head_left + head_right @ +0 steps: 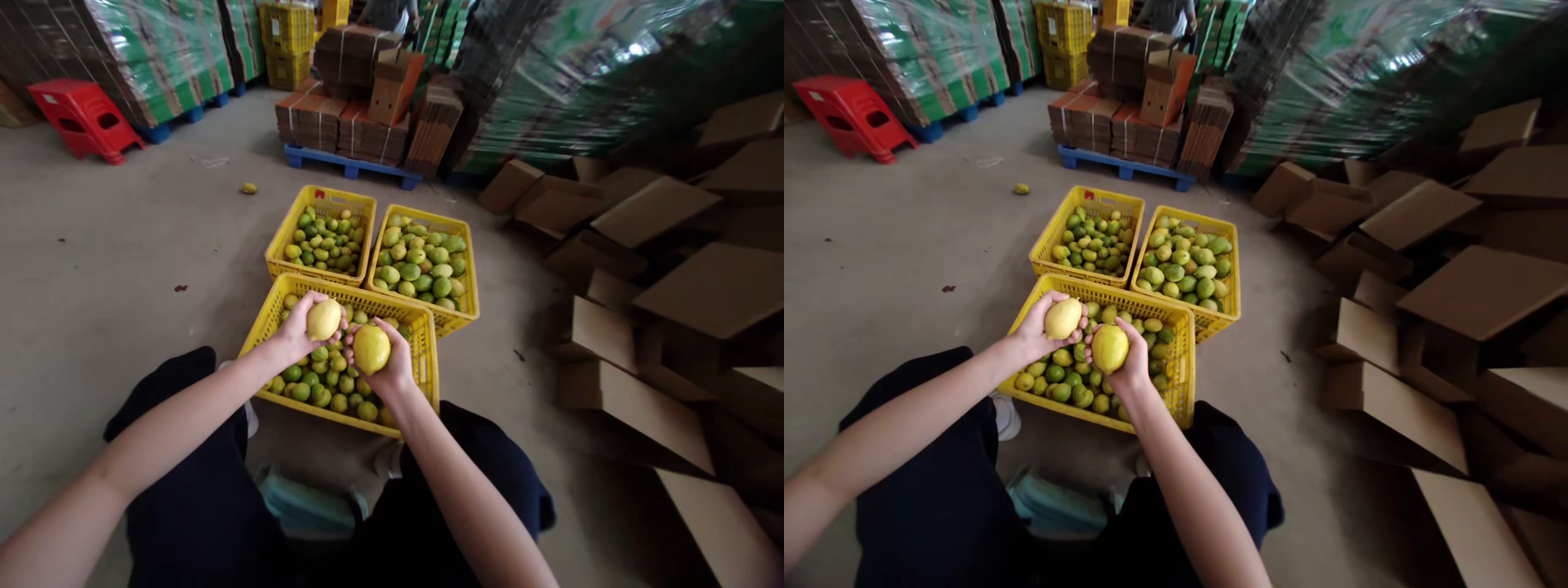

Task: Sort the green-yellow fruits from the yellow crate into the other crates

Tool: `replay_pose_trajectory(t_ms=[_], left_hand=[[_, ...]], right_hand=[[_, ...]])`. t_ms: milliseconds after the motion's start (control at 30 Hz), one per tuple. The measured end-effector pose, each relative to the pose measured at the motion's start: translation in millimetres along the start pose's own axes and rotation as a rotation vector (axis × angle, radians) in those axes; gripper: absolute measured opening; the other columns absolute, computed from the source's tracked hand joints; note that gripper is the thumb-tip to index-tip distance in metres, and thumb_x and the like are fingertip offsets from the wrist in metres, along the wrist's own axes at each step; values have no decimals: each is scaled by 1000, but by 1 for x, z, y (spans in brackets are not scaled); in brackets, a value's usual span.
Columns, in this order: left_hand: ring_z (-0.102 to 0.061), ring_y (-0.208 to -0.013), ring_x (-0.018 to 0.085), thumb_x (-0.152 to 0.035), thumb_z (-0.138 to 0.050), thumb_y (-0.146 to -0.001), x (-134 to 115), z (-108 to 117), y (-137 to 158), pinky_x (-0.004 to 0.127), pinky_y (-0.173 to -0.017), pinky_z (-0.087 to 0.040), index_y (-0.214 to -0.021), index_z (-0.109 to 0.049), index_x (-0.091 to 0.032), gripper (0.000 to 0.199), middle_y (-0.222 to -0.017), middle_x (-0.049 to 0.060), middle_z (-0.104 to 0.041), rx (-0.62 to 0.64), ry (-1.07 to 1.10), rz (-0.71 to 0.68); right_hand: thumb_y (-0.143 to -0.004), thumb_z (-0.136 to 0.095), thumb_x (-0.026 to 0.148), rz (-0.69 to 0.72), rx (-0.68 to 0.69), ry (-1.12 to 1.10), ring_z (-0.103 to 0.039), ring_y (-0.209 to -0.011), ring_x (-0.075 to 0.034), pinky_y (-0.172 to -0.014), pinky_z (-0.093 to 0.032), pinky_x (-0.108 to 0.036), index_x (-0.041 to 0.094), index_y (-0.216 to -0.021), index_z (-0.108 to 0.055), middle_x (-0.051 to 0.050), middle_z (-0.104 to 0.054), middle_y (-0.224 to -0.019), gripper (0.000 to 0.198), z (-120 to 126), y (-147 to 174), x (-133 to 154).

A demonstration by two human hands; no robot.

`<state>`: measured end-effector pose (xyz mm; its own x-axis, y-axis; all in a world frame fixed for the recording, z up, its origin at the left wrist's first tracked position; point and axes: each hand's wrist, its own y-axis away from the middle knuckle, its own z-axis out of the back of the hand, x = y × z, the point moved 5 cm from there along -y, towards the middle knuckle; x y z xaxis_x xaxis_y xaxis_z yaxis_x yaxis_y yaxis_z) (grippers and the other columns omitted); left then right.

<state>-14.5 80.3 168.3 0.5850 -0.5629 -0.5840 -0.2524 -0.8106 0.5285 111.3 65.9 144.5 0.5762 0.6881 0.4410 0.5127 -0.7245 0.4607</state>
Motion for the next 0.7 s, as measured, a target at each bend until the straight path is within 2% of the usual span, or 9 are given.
replay_pose_trajectory(t_ms=[200,267,367,567,633,700], left_hand=[[-64,-52,18,-20,-42,-88,18,6,-5,24,-42,-53,-106,-61,-8,29,-66,10,-67,-132,189,188],[-66,-56,19,-21,-41,-92,23,13,-9,25,-45,-55,-111,-57,-7,29,-70,11,-68,-232,200,189],[-65,-55,18,-24,-38,-96,25,17,-11,24,-46,-55,-112,-54,-10,28,-72,9,-67,-341,174,151],[-61,-52,16,-25,-44,-92,24,9,-10,22,-45,-53,-99,-58,-12,20,-65,6,-65,-237,117,170],[-61,-51,15,-27,-48,-90,24,8,-10,21,-44,-50,-95,-59,-12,19,-65,6,-65,-194,104,181],[-59,-48,14,-30,-52,-89,22,9,-9,20,-41,-47,-91,-60,-12,20,-65,6,-65,-169,118,157]], right_hand=[[-83,-52,32,-3,-210,-98,-65,-60,-20,-53,-57,-33,19,-82,-61,-6,-69,-68,15,6,4,-1],[-85,-50,33,-10,-265,-120,-66,-61,-20,-54,-58,-33,19,-85,-60,-7,-69,-69,17,7,6,-2],[-83,-56,40,-25,-261,-92,-65,-60,-19,-52,-58,-30,17,-88,-60,-8,-68,-69,23,3,7,-1],[-77,-59,29,68,-261,-35,-65,-65,-18,-54,-58,-28,18,-85,-59,-7,-68,-72,14,-1,11,9],[-76,-61,28,83,-247,50,-63,-61,-18,-48,-54,-27,18,-86,-61,-5,-69,-72,14,-2,13,11],[-73,-65,28,161,-246,159,-61,-58,-16,-44,-49,-24,18,-89,-64,-2,-68,-74,19,-3,15,16]])
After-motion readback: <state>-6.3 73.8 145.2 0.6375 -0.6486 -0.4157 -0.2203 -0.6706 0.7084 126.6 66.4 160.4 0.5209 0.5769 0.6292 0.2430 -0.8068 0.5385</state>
